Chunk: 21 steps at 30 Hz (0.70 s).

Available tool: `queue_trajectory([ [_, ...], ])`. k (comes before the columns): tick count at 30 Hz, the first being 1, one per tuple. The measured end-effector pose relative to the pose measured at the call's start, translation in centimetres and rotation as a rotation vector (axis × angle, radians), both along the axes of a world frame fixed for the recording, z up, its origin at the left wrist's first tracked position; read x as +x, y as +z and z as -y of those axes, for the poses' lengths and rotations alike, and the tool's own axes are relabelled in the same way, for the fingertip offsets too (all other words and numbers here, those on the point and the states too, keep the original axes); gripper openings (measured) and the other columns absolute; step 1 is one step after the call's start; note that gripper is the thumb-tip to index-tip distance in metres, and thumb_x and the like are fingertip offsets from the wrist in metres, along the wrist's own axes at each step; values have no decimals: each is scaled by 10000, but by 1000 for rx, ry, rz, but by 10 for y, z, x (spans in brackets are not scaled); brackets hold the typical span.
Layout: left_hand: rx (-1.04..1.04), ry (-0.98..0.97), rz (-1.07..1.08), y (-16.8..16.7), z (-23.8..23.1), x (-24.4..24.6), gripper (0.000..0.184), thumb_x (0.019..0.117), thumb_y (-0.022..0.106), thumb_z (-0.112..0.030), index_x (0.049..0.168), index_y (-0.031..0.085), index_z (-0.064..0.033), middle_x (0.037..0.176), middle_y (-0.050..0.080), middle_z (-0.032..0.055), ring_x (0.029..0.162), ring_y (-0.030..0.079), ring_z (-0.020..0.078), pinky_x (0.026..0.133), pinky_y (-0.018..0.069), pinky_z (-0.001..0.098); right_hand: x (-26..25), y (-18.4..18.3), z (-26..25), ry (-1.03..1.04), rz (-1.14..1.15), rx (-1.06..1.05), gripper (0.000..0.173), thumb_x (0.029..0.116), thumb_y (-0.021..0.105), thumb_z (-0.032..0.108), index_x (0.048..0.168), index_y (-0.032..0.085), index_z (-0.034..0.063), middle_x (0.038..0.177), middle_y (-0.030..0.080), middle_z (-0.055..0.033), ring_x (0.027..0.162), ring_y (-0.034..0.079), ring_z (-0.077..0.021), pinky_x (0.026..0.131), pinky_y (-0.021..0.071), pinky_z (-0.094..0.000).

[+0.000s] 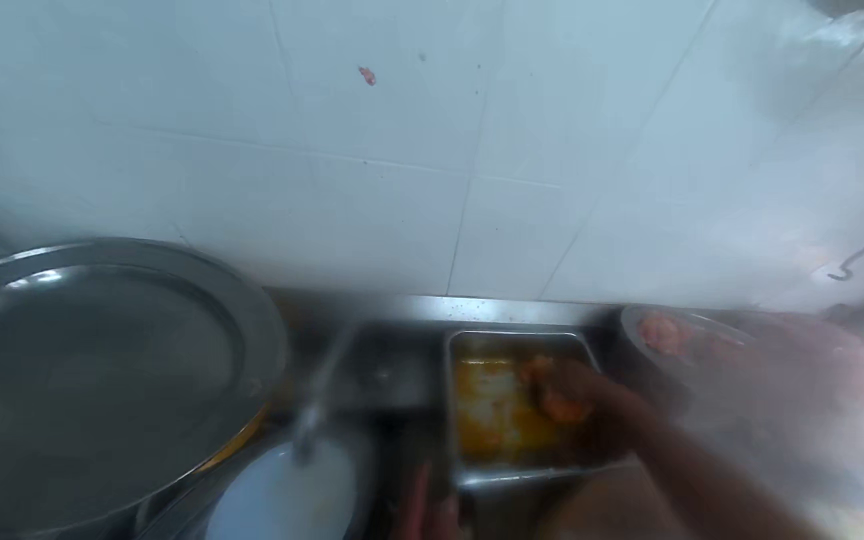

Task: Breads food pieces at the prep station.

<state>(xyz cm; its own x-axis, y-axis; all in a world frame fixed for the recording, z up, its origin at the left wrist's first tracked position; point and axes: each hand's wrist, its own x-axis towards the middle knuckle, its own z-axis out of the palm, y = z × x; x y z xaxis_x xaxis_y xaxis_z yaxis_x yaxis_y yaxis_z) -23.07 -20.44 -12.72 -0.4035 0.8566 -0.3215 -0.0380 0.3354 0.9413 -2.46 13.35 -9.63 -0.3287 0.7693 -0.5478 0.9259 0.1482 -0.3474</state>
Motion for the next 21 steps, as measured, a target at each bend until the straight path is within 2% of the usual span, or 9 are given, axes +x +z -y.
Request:
queue_trajectory([
  [2, 26, 9, 124, -3, -30, 9, 680, 1029, 598, -349, 1591, 337, -68, 1442, 569, 182, 1144, 689, 240, 975, 590, 439, -3, 22, 7, 14, 109, 74, 552, 1022, 518, 570, 1178, 701, 73, 1122, 706, -192, 1056, 684, -362, 925, 529, -629],
  [4, -7, 29, 146, 6, -47, 14, 665, 1026, 606, -298, 1592, 342, -71, 1429, 586, 172, 1134, 698, 236, 970, 597, 435, -10, 6, 21, 144, 78, 145, 557, 955, 654, 498, 1405, 605, 174, 1281, 668, -161, 1172, 649, -357, 998, 517, -624],
  [6, 2, 58, 164, 11, -53, 19, 612, 1038, 584, -228, 1577, 362, -42, 1431, 579, 189, 1159, 687, 250, 984, 592, 445, -22, -22, 34, 184, -20, 162, 547, 988, 613, 399, 1451, 544, 115, 1338, 630, -183, 1217, 627, -355, 1027, 512, -584],
  [10, 39, 80, 250, 7, -47, 25, 680, 1015, 594, -133, 1607, 274, -36, 1471, 531, 207, 1158, 679, 247, 986, 582, 427, -23, -4, 26, -63, -470, -246, 307, 1036, 580, 241, 1293, 622, 79, 1050, 698, -105, 878, 691, -188, 788, 593, -385],
  [12, 49, 71, 260, 6, -45, 26, 698, 1017, 588, -121, 1620, 242, -52, 1480, 518, 211, 1158, 679, 252, 986, 581, 436, -11, 16, 11, 56, -307, -100, 292, 1057, 571, 252, 1278, 645, 75, 1054, 722, -101, 888, 722, -198, 796, 618, -405],
  [14, 46, 70, 239, 4, -45, 26, 705, 1018, 590, -131, 1625, 238, -71, 1490, 513, 206, 1172, 672, 251, 987, 579, 436, 1, 5, -2, 165, -25, 206, 309, 1007, 617, 306, 1260, 675, 138, 1117, 723, -117, 1016, 709, -281, 884, 580, -549],
  [15, 48, 75, 233, 2, -46, 26, 705, 1017, 592, -130, 1626, 241, -76, 1500, 505, 204, 1184, 667, 253, 990, 580, 438, 1, -3, 0, 182, 2, 241, 370, 980, 649, 342, 1294, 657, 146, 1162, 712, -138, 1072, 695, -319, 918, 560, -593],
  [18, 48, 95, 206, 0, -49, 28, 695, 1011, 601, -131, 1619, 270, -78, 1498, 511, 195, 1176, 673, 245, 981, 588, 426, -30, -26, 31, 322, -108, 132, 660, 899, 756, 337, 1485, 524, 141, 1376, 598, -194, 1264, 580, -377, 1066, 475, -599],
  [21, -3, 49, 168, 5, -48, 25, 696, 1021, 607, -181, 1625, 269, -108, 1473, 543, 170, 1166, 675, 222, 984, 582, 408, -53, -31, 43, 302, -151, 106, 560, 917, 742, 279, 1435, 560, 169, 1274, 670, -163, 1171, 655, -339, 1008, 525, -574],
])
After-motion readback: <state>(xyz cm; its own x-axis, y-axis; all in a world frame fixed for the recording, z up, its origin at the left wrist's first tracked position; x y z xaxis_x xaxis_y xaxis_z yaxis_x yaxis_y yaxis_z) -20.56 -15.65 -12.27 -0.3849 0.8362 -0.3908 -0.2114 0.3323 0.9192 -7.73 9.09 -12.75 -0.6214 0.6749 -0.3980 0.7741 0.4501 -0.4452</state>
